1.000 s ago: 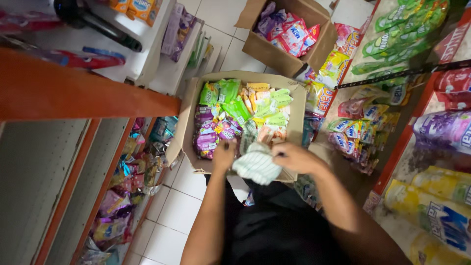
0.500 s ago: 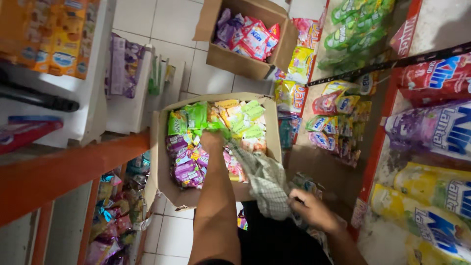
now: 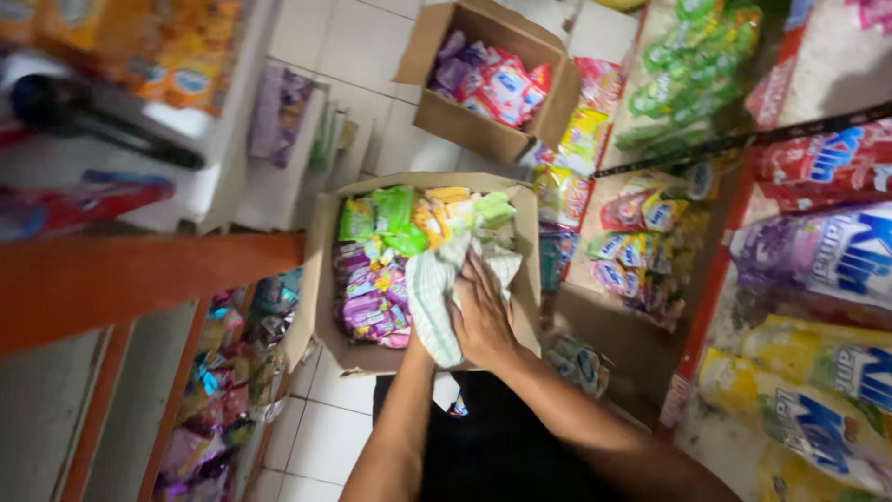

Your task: The person removes various packaged items from a cardboard box on the floor, scans their barcodes with a handheld scanner, and places them onto shelves in a retail store.

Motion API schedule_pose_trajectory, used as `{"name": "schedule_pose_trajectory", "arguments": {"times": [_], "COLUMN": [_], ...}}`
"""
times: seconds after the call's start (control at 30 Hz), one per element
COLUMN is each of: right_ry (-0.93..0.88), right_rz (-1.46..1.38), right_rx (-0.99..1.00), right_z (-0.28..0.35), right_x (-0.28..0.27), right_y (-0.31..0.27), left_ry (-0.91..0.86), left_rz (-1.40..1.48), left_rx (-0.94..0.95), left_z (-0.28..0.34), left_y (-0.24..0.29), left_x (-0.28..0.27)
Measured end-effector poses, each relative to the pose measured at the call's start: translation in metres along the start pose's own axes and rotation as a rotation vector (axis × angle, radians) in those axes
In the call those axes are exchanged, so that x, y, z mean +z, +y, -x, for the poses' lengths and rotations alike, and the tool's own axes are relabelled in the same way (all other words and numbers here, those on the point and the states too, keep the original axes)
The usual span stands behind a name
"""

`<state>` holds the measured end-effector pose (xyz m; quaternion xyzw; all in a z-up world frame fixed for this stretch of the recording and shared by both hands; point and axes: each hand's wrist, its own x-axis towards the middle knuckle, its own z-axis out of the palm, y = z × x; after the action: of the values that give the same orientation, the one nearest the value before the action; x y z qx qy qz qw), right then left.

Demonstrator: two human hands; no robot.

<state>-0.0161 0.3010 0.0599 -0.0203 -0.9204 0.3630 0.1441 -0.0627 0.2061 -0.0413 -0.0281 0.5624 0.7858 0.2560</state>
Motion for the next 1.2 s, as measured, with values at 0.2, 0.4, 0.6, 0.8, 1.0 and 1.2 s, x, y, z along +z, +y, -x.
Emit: {"name": "schedule_pose_trajectory", "arguments": {"times": [0.2,0.4,0.6,0.8,1.0,1.2], "right_ry": [-0.161,-0.208,-0.539,-0.328,-0.093,-0.369], "right_rz": [-0.111,-0.334,-0.248,-0.417,0.322,-0.312], "right_rx": [0.387,0.381,0.369,0.842,0.046,0.168], "right_z": [-0.035,-0.004,0.043,0.046,0.001,-0.085], "right_x": [0.051,0.065,0.054,0.013,-0.013,0.051], "right_y": [0.025,0.019,0.05,0.139,0.152,0.064], "left_ry": [0.271,0.532,0.676,0.408,0.228,0.148], "left_rz": [0.437,0.792,0.901,0.803,0.939,0.936], "left_rx": [-0.15,-0.202,-0.242,0.008,-0.103,0.116], "left_z": [0.055,0.076,0.097,0.093,0.093,0.106], "left_y": [0.037,0.038,0.011,0.032,0.064,0.089], "left_x": [0.0,-0.002,-0.034,-0.092,-0.084,-0.08]}}
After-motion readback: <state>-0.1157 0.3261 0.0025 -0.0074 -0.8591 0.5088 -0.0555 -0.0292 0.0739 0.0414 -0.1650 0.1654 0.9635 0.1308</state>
